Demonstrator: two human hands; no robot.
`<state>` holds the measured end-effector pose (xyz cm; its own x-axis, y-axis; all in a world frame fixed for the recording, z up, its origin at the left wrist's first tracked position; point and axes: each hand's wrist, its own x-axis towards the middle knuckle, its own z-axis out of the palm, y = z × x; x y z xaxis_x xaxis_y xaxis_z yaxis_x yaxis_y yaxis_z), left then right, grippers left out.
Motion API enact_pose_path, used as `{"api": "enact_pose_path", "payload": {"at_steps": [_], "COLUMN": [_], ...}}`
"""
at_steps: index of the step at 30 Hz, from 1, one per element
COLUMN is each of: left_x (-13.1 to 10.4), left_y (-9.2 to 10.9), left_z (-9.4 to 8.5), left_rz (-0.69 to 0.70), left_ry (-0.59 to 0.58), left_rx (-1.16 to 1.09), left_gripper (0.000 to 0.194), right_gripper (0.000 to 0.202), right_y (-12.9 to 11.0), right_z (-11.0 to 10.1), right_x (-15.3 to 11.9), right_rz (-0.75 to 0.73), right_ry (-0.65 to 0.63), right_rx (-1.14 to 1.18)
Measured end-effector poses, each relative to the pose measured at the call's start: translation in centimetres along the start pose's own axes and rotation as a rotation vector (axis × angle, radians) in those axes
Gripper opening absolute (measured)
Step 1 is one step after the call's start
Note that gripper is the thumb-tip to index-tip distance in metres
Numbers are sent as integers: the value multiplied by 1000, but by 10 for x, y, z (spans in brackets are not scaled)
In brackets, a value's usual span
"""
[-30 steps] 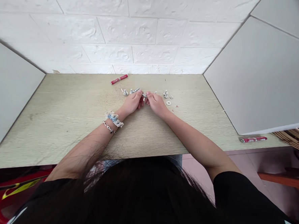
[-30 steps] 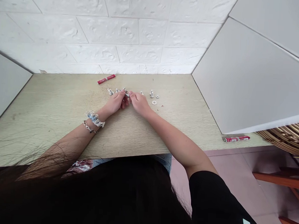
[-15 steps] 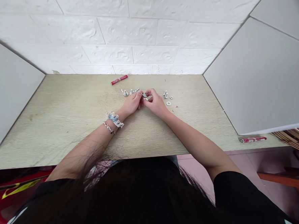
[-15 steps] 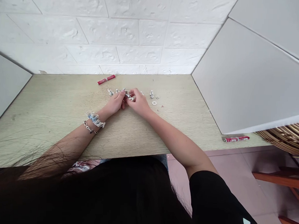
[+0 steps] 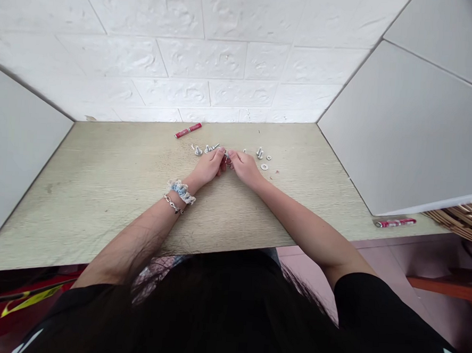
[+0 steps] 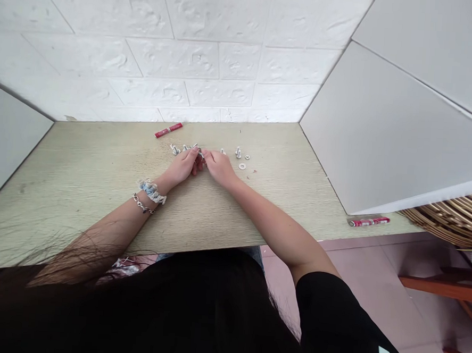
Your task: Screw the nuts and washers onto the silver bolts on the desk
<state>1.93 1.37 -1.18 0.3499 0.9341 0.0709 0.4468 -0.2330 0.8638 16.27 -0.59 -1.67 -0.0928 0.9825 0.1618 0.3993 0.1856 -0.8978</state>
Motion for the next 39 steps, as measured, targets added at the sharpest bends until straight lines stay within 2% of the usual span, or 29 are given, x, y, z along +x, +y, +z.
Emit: {"api": "enact_pose_path", "payload": {"at_steps": [3, 4, 7, 10, 12, 15, 20, 23, 30, 35, 39], "left_x": [0, 0, -1, -2, -3, -5, -10, -11, -9, -10, -10], "left_y": [0, 0, 0, -2, -3, -4, 0, 2, 2, 4, 5], "left_z": [0, -1, -1, 0, 1, 4, 4, 3, 3, 2, 2], "left_rz": [-17, -19, -7, 17, 63, 159, 278, 293, 189, 219, 210], "left_ry": [0, 2, 24, 34, 47, 80, 58, 30, 41, 43, 26], "left_rx": [-12, -9, 19, 11, -36, -83, 37, 104, 144, 178, 177], "left_gripper": [57, 56, 53, 53, 54, 54, 50, 47, 44, 42, 41], "right_gripper": [18, 18, 33, 32, 37, 57, 73, 71, 55, 61, 52], "right_y": [-2, -3, -4, -4, -3, 1, 6, 8, 10, 13, 13], "right_z": [-2, -2, -4, -6, -7, -5, 0, 0, -6, -5, -4], "right_x": [-2, -3, -5, -4, -3, -3, -2, 1, 12, 12, 11], "right_rz": [32, 47, 76, 73, 33, -15, 16, 67, 256, 223, 200], "right_ry": [20, 23, 23, 7, -18, -39, -13, 6, -24, -50, -47], "right_rx": [14, 31, 57, 81, 102, 143, 194, 207, 425, 421, 418]}}
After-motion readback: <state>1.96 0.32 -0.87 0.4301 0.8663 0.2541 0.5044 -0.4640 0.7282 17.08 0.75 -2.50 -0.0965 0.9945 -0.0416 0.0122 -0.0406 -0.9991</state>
